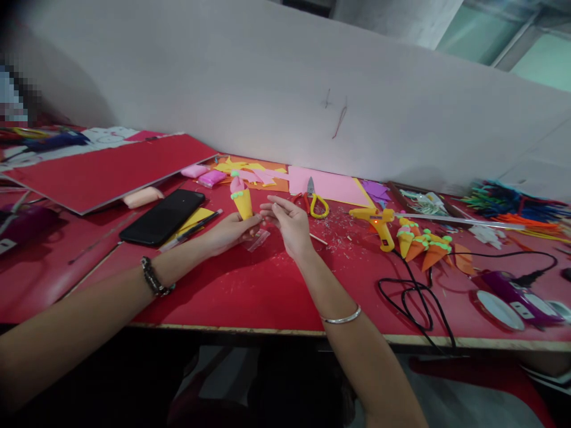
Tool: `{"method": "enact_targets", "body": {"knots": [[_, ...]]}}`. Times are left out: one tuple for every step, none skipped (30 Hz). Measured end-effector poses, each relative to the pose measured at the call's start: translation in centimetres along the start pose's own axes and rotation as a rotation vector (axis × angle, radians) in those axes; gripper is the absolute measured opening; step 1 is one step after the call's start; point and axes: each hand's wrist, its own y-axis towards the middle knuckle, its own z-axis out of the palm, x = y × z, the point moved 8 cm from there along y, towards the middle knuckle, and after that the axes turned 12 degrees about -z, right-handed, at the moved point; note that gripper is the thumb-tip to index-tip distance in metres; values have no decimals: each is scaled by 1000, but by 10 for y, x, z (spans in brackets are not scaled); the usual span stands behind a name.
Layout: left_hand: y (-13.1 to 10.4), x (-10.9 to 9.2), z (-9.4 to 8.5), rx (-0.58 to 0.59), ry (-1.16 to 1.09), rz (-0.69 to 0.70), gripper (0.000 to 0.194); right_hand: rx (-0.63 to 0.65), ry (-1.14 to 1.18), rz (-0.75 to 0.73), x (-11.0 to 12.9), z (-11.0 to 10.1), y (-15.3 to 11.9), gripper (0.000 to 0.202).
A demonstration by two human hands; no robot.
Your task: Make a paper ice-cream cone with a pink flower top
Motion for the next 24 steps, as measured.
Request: {"method": "enact_targets", "body": {"knots": [[0,0,0,-2,2,0,23,3,13,1,0,1,0,20],[1,1,-1,-1,4,1,22,-2,21,5,-1,0,0,20],[1,0,0,4,4,3,22,-15,25,9,-1,-1,0,19],[0,0,1,11,5,3,22,-35,25,9,-2,-2,0,19],[0,0,1,17,5,4,22,-58,19,4,-1,-5,1,18],[-1,-1,2,23,6,5,22,-80,9,-5,-1,-7,1,17],[-1,-1,3,25,10,6,22,-97,-5,-16,0,-9,2,15],[-2,-2,3,26,16,6,23,-105,-19,-25,1,-10,2,12],[-2,-2,3,27,21,4,23,-106,-32,-30,1,-11,3,9],[-2,-2,4,31,24,2,24,-104,-40,-31,1,-11,3,10],[-2,-1,5,38,23,-2,24,-102,-42,-28,0,-11,3,13],[-2,-1,5,48,19,-6,24,-104,-38,-26,0,-11,3,15],[-1,-1,6,59,12,-11,24,-109,-29,-22,-1,-11,3,17],[-1,0,6,69,6,-17,24,-114,-17,-19,-2,-11,3,18],[-1,0,7,77,0,-21,24,-116,-4,-16,-2,-11,2,19],[-1,1,7,83,-2,-23,24,-113,8,-14,-2,-10,2,19],[-1,1,8,95,0,-27,24,-108,15,-13,-2,-9,2,19],[-1,2,9,114,6,-31,24,-102,16,-13,-2,-9,2,19],[-1,3,11,138,18,-38,24,-96,8,-13,-1,-8,2,18],[-2,4,14,161,36,-47,24,-91,-13,-18,0,-8,2,17],[-3,5,16,180,61,-61,24,-89,-48,-29,1,-8,2,17],[-5,6,18,191,92,-77,24,-89,-93,-47,4,-9,2,16],[-6,8,20,194,121,-91,24,-93,-141,-72,6,-10,2,16],[-7,8,21,194,146,-102,24,-95,-187,-102,9,-10,3,16]]}}
